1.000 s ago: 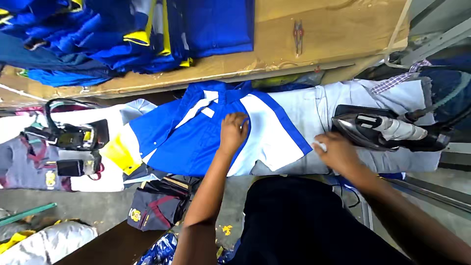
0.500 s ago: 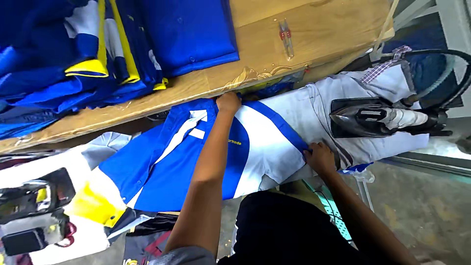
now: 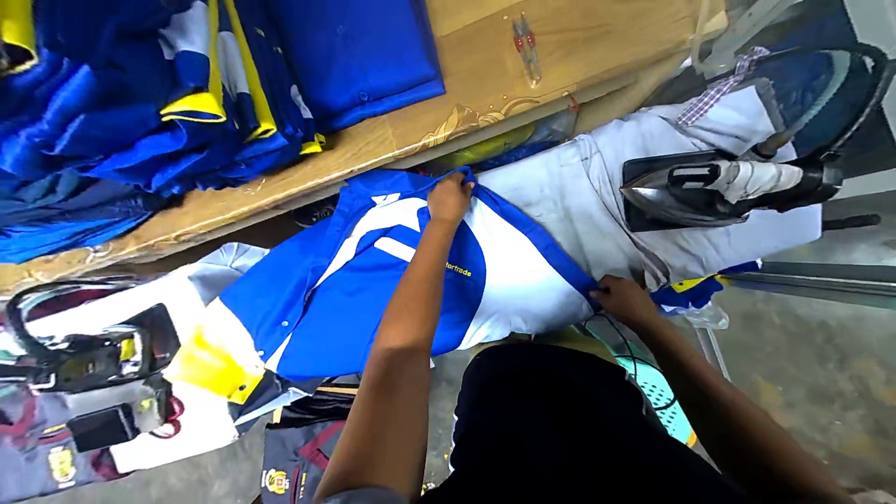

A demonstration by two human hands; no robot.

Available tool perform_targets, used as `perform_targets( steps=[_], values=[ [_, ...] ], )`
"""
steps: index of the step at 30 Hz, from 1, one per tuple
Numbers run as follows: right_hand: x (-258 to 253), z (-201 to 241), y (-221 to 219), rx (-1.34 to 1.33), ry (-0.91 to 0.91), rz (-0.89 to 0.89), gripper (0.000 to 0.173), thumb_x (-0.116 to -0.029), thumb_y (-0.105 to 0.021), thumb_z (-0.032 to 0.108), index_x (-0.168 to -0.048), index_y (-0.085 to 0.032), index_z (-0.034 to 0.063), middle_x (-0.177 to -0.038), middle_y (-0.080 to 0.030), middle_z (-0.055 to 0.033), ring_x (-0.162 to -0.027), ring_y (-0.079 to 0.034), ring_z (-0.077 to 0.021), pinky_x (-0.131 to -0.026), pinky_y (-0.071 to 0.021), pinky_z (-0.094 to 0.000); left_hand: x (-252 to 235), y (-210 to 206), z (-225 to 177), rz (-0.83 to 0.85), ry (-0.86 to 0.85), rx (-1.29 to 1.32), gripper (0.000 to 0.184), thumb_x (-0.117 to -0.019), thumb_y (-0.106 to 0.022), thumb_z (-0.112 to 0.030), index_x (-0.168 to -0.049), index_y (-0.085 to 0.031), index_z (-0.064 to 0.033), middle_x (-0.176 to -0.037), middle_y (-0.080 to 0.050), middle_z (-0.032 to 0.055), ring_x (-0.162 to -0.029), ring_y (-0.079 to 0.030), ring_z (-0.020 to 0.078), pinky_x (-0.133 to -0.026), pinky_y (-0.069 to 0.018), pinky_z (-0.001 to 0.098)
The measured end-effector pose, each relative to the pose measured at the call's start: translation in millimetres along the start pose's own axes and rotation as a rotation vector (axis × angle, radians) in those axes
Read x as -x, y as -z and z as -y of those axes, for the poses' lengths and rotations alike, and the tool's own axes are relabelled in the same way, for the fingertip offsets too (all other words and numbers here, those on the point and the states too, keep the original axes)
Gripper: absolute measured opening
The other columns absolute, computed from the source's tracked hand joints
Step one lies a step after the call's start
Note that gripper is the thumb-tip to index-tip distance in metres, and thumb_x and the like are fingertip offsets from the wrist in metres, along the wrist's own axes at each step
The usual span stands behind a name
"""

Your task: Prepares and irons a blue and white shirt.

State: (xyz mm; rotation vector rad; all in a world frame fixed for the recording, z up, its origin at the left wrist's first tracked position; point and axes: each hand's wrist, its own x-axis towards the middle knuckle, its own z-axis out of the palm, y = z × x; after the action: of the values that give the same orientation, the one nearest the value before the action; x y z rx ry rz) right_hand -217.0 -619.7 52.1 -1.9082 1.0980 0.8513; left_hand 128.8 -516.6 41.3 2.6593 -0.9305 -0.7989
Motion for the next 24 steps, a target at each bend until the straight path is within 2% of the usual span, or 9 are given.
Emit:
perform_targets(
  steps=[2, 4, 6, 8, 10, 16, 20, 22, 24],
  values=[
    [4, 0, -1, 0.023, -0.016, 0.008, 0.038, -0.108, -0.053, 0.026, -0.126, -0.063, -0.0063, -0.127, -0.064, -0.0306, -0.124, -0.06, -0.0466, -0.103, -0.0436, -0.0656, -3, 11, -6, 0.118, 0.063, 0.006, 0.058, -0.1019, -0.059, -0.048, -0.136, -0.061, -0.0011, -0.135, -0.061, 0.0284, -0.129, -0.056, 0.0475, -0.103, -0.0407, 0.0722],
    [6, -4, -3, 0.003, -0.005, 0.003, 0.037, -0.1083, -0.052, 0.025, -0.125, -0.063, -0.0069, -0.126, -0.064, -0.0307, -0.123, -0.06, -0.0464, -0.102, -0.044, -0.0653, -8, 16, -12, 0.169, 0.108, 0.005, 0.064, -0.0981, -0.063, -0.053, -0.131, -0.063, 0.0018, -0.133, -0.061, 0.0302, -0.129, -0.055, 0.0483, -0.103, -0.0403, 0.073],
    [8, -4, -5, -0.019, -0.001, -0.001, 0.037, -0.1086, -0.052, 0.024, -0.126, -0.062, -0.0069, -0.126, -0.064, -0.03, -0.123, -0.06, -0.0457, -0.102, -0.0445, -0.0643, -12, 18, -15, 0.18, 0.12, -0.01, 0.055, -0.0995, -0.066, -0.041, -0.129, -0.063, 0.005, -0.133, -0.06, 0.0313, -0.129, -0.055, 0.0482, -0.103, -0.041, 0.0708],
    [12, -4, -4, -0.039, -0.002, -0.018, 0.036, -0.1089, -0.052, 0.024, -0.125, -0.062, -0.0066, -0.125, -0.065, -0.0289, -0.121, -0.061, -0.0443, -0.102, -0.0448, -0.0626, -15, 15, -13, 0.129, 0.046, 0.127, 0.042, -0.0996, -0.067, -0.022, -0.127, -0.062, 0.0091, -0.13, -0.061, 0.0323, -0.127, -0.056, 0.0462, -0.107, -0.0412, 0.0642],
    [13, -2, -3, -0.043, -0.005, -0.035, 0.036, -0.1092, -0.051, 0.024, -0.125, -0.063, -0.0059, -0.124, -0.065, -0.0284, -0.12, -0.062, -0.0437, -0.101, -0.0452, -0.0625, -19, 8, -6, 0.052, -0.032, 0.291, 0.034, -0.0984, -0.066, -0.014, -0.123, -0.063, 0.0086, -0.123, -0.065, 0.0294, -0.121, -0.061, 0.0411, -0.106, -0.0447, 0.0575],
    [16, 11, 7, 0.162, 0.004, -0.04, 0.04, -0.1081, -0.053, 0.027, -0.13, -0.061, -0.0052, -0.133, -0.061, -0.0301, -0.13, -0.056, -0.0476, -0.105, -0.0423, -0.0657, -14, -3, -18, -0.004, 0.01, -0.07, 0.045, -0.1028, -0.062, -0.027, -0.138, -0.059, 0.001, -0.144, -0.056, 0.025, -0.133, -0.055, 0.0439, -0.106, -0.0433, 0.0658],
    [33, -7, 59, 0.068, 0.205, -0.431, 0.043, -0.1044, -0.061, 0.026, -0.133, -0.061, -0.0061, -0.135, -0.057, -0.0364, -0.127, -0.054, -0.055, -0.102, -0.0437, -0.0712, 7, 10, -10, 0.027, -0.021, -0.02, 0.062, -0.0965, -0.07, -0.044, -0.139, -0.058, -0.0002, -0.143, -0.056, 0.0262, -0.136, -0.051, 0.0443, -0.108, -0.0381, 0.0687],
    [38, -12, 102, 0.081, 0.289, -0.681, 0.046, -0.1012, -0.065, 0.022, -0.135, -0.058, -0.0083, -0.136, -0.052, -0.041, -0.129, -0.048, -0.0615, -0.102, -0.0395, -0.0757, 25, 18, 3, 0.042, -0.056, -0.008, 0.068, -0.0909, -0.077, -0.04, -0.142, -0.056, -0.001, -0.144, -0.054, 0.0285, -0.139, -0.045, 0.0475, -0.11, -0.0309, 0.0726],
    [33, -20, 145, 0.171, 0.335, -0.771, 0.057, -0.0936, -0.074, 0.021, -0.138, -0.054, -0.0093, -0.137, -0.048, -0.0448, -0.131, -0.04, -0.0674, -0.1, -0.0311, -0.0818, 37, 22, 14, 0.041, -0.085, -0.053, 0.066, -0.0886, -0.081, -0.033, -0.141, -0.057, -0.0004, -0.143, -0.053, 0.0304, -0.139, -0.044, 0.0505, -0.109, -0.029, 0.0752]
  ],
)
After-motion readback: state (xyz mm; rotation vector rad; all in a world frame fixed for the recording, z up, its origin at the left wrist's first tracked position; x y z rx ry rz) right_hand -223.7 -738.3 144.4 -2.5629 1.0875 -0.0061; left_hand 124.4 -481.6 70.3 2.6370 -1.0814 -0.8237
